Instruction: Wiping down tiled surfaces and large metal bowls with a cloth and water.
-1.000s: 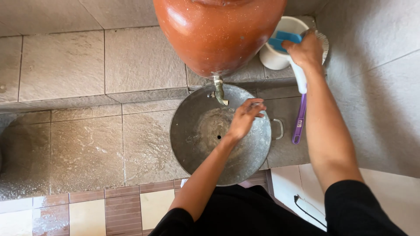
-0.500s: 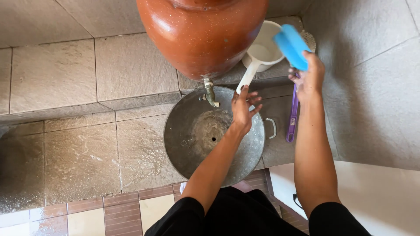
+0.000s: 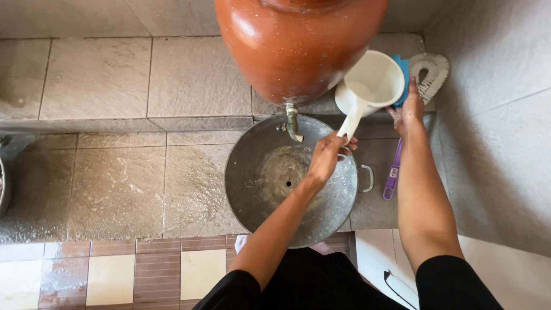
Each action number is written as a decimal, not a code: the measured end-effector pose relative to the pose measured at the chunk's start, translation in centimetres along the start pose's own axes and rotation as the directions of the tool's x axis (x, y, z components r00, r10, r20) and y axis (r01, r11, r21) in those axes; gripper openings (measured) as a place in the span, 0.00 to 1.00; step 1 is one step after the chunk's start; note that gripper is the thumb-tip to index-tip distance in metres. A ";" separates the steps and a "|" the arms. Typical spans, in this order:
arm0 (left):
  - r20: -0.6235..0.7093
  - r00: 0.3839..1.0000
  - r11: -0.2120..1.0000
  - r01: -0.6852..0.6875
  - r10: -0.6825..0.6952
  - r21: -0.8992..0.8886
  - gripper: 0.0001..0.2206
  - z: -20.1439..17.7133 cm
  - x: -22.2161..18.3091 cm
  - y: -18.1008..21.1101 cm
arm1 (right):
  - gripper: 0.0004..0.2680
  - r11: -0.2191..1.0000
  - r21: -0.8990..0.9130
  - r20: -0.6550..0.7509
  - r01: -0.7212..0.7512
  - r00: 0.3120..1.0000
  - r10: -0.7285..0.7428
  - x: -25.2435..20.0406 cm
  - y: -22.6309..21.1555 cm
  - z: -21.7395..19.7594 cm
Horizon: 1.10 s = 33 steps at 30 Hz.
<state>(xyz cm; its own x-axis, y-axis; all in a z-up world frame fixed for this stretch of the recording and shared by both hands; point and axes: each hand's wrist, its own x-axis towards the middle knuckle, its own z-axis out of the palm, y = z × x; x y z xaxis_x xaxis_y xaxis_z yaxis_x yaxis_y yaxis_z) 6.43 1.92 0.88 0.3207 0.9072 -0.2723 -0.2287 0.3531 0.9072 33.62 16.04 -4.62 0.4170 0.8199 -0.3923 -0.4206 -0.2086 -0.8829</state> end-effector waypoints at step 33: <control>0.163 0.957 0.971 -0.235 0.240 -0.051 0.13 -15.9 -33.3 3.7 | 0.21 0.928 0.184 0.361 0.325 0.856 -0.371 -39.4 10.0 8.9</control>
<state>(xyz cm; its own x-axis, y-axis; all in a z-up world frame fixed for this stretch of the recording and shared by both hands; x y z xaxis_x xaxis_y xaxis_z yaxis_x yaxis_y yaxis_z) -19.70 -23.38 8.24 0.4020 0.9156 0.0098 -0.3445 0.1414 0.9281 5.74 -13.63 4.29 0.2221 0.9713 0.0851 -0.4033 0.1710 -0.8989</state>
